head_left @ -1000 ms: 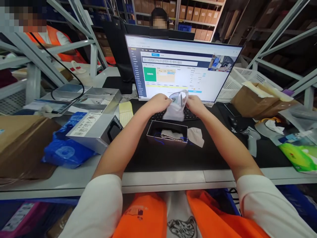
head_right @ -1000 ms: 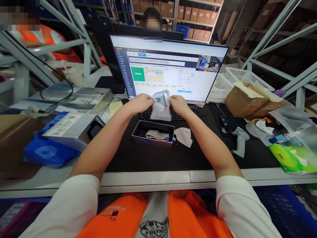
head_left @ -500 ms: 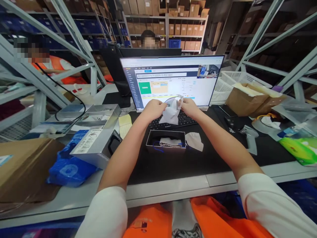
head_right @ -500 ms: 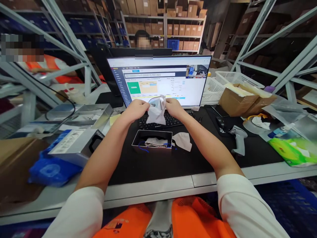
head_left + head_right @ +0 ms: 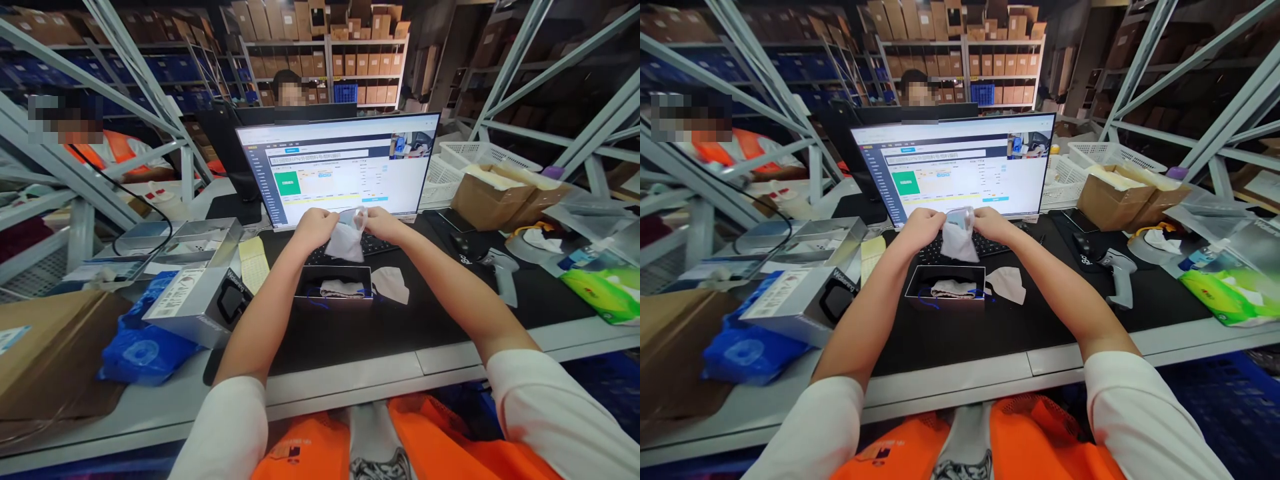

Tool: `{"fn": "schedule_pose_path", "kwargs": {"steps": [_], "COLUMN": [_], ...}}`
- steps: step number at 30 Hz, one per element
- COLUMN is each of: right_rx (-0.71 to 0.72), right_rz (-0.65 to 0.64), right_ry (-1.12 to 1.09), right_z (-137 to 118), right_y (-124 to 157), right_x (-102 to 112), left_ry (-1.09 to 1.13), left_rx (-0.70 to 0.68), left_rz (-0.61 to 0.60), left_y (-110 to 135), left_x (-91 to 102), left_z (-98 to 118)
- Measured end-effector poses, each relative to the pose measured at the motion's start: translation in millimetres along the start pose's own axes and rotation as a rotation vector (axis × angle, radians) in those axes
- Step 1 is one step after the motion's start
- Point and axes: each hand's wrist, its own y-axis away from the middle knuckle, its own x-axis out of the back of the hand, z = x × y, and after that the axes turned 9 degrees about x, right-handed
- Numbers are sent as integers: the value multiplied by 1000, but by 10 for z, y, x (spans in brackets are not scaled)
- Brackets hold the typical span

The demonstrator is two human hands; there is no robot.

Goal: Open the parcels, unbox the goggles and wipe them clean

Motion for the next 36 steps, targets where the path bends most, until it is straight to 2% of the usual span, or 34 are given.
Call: {"fn": "schedule_pose_path", "kwargs": {"steps": [7,11,14,20,23,25,27,29,31,36], "right_rx": [-10,7,38,58,55,54,59,61,52,-3], "right_rz": [1,62,122,158,200,222,239,239,226,145], "right_ry": [-9,8,7,-121,-199,-247,-291,-326,-355,-419], "right_z": [-25,-77,-129,-227,-234,-210,-178,-157,-156,-179], "right_y": [56,76,64,44,94,160,247,340,424,567], "right_x": [92,207,290,350,304,258,209,163,121,75], "left_ry": [56,122,192,347,408,392,272,94,-20,-106], "left_rx": [-25,-46,-72,-171,-299,-484,-704,-844,-880,-896], "left_rz": [0,16,68,200,327,428,490,503,514,531], "left_y": [14,10,18,30,76,144,228,305,357,424], "left_x": [-43,-55,-58,-129,-234,-315,-383,-428,-449,-434], "left_z": [62,109,183,313,264,187,95,4,-79,-207]}}
